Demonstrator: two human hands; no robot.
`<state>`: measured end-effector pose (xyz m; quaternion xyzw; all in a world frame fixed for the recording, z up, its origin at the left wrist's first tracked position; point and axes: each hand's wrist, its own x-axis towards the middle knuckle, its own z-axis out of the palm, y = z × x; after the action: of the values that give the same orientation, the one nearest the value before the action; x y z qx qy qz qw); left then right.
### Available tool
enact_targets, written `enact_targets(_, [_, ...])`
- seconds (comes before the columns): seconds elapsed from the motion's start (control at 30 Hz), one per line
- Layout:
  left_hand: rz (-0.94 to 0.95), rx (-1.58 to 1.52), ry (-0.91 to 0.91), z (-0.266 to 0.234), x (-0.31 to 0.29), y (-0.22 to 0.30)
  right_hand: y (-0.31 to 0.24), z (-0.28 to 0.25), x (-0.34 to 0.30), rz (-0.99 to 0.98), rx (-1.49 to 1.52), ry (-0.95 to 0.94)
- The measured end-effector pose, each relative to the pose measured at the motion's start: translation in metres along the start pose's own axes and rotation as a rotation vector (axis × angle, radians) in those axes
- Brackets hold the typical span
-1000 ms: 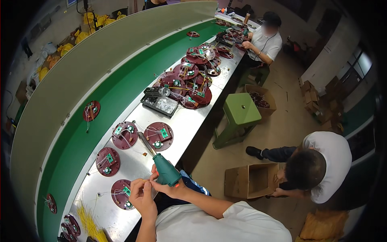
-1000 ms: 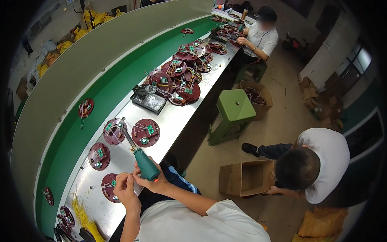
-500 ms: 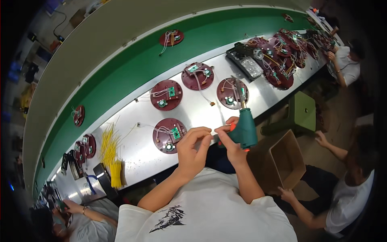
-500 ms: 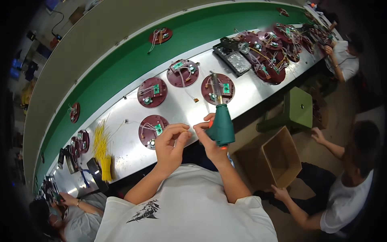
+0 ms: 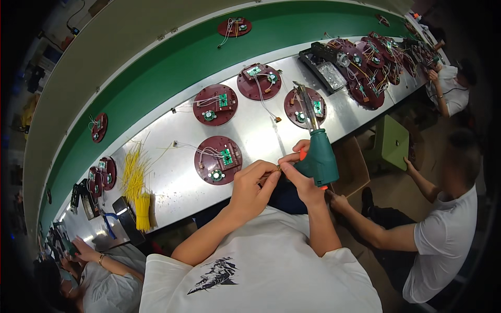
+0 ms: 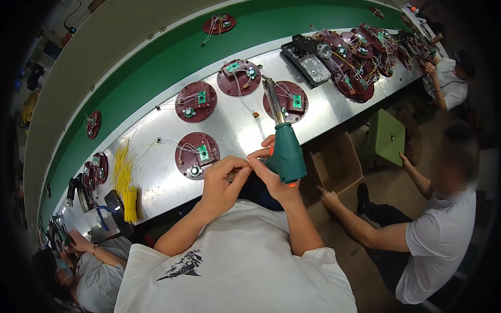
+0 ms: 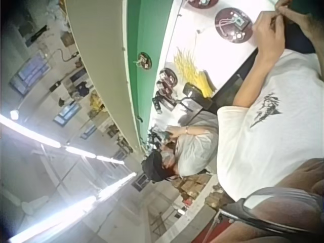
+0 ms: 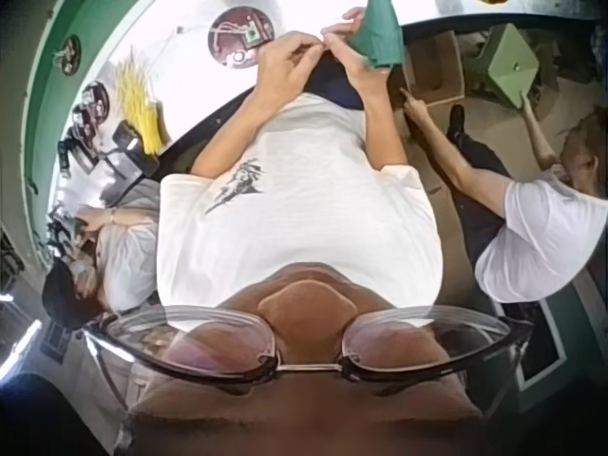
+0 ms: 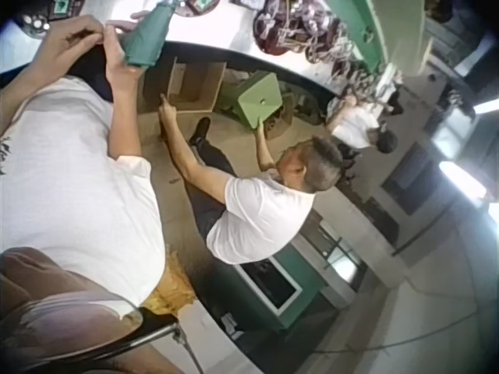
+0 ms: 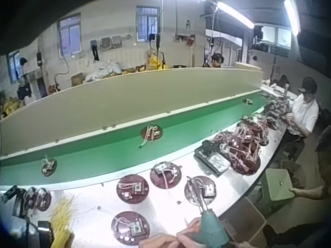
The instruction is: Soldering wires onto small circuit boards at a factory assembly line.
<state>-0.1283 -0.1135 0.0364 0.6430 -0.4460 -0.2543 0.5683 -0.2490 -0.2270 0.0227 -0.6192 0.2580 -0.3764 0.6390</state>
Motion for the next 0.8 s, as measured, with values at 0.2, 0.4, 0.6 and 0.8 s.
enact_targets(0.2, [0.056,0.001,0.077,-0.001,-0.001,-0.003,-0.006,0.0,-0.004,0.073,0.019,-0.007])
enact_targets(0.4, [-0.039,-0.081,0.087,0.003,-0.001,-0.006,0.008,0.005,-0.005,-0.053,0.007,-0.038])
enact_targets(0.6, [-0.088,-0.079,0.133,0.001,-0.01,-0.008,0.005,0.014,-0.014,-0.024,-0.04,-0.061])
enact_targets(0.8, [-0.015,0.124,0.233,-0.029,-0.025,-0.017,0.016,0.011,-0.022,0.093,0.088,-0.031])
